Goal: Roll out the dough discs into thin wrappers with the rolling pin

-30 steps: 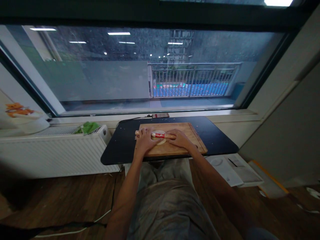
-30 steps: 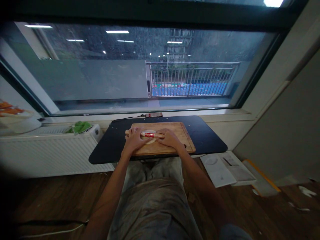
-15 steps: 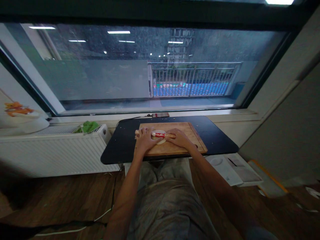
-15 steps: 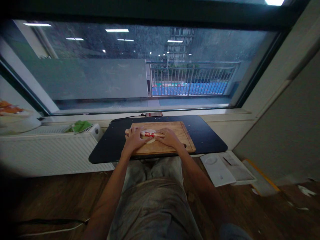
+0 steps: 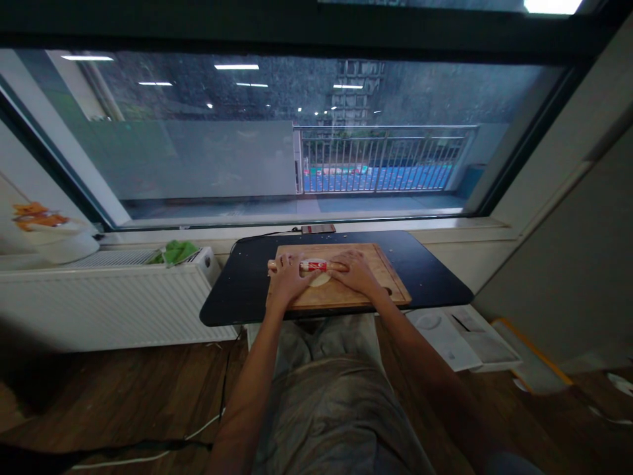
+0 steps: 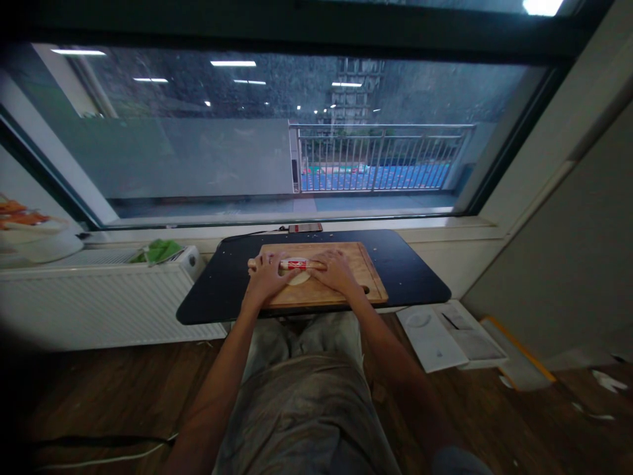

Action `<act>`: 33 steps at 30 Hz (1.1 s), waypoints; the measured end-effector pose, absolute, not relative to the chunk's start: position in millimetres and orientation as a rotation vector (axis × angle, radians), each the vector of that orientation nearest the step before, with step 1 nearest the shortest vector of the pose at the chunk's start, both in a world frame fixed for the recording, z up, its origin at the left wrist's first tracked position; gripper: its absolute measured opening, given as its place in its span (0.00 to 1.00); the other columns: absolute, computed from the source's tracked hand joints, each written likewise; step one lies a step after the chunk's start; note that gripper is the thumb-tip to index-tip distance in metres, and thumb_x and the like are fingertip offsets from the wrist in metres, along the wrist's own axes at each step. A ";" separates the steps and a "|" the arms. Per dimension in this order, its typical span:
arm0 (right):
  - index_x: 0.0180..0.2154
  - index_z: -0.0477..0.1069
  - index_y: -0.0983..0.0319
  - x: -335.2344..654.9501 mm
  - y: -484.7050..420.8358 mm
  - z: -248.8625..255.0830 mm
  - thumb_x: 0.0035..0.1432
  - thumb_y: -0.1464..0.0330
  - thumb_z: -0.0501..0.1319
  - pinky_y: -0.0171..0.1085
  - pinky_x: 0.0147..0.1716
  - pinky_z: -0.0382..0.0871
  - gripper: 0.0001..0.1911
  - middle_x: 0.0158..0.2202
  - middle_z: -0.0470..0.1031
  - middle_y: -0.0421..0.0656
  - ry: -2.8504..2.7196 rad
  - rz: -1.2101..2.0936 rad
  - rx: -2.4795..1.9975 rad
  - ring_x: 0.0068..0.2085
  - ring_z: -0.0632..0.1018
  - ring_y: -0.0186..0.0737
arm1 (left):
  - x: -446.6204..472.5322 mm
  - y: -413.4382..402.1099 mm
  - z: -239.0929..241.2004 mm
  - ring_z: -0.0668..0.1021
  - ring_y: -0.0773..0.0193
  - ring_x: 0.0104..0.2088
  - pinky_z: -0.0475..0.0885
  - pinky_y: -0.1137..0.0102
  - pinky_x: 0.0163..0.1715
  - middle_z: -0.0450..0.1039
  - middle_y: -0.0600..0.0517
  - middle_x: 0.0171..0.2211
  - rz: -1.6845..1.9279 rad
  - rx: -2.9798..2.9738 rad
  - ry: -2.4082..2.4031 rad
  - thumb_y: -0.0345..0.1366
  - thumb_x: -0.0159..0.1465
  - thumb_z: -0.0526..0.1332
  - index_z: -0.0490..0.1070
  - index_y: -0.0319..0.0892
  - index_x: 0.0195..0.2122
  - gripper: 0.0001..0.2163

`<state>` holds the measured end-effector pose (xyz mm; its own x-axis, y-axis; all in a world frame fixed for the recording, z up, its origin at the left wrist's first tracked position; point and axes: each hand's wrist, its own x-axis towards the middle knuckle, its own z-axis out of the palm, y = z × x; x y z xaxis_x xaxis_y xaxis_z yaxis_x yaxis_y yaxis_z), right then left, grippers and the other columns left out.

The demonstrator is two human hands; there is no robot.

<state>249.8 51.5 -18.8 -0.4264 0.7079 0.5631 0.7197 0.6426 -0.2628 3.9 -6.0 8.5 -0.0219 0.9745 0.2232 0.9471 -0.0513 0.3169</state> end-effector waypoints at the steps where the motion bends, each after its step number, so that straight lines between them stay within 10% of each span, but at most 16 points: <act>1: 0.52 0.85 0.54 249.9 50.7 -18.3 0.70 0.57 0.72 0.59 0.69 0.65 0.13 0.54 0.88 0.47 -2.205 -0.019 -1.110 0.60 0.82 0.57 | 3.8 -6.1 8.6 0.64 0.34 0.74 0.67 0.43 0.68 0.64 0.35 0.75 0.595 2.141 2.113 0.70 0.72 0.57 0.68 0.50 0.74 0.39; 33: 0.57 0.84 0.52 252.0 48.4 -16.8 0.68 0.60 0.73 0.62 0.72 0.64 0.17 0.60 0.85 0.47 -2.243 0.059 -1.107 0.64 0.79 0.56 | 3.1 -5.6 9.3 0.64 0.34 0.75 0.67 0.44 0.68 0.64 0.36 0.75 0.577 2.134 2.122 0.70 0.72 0.58 0.68 0.50 0.74 0.39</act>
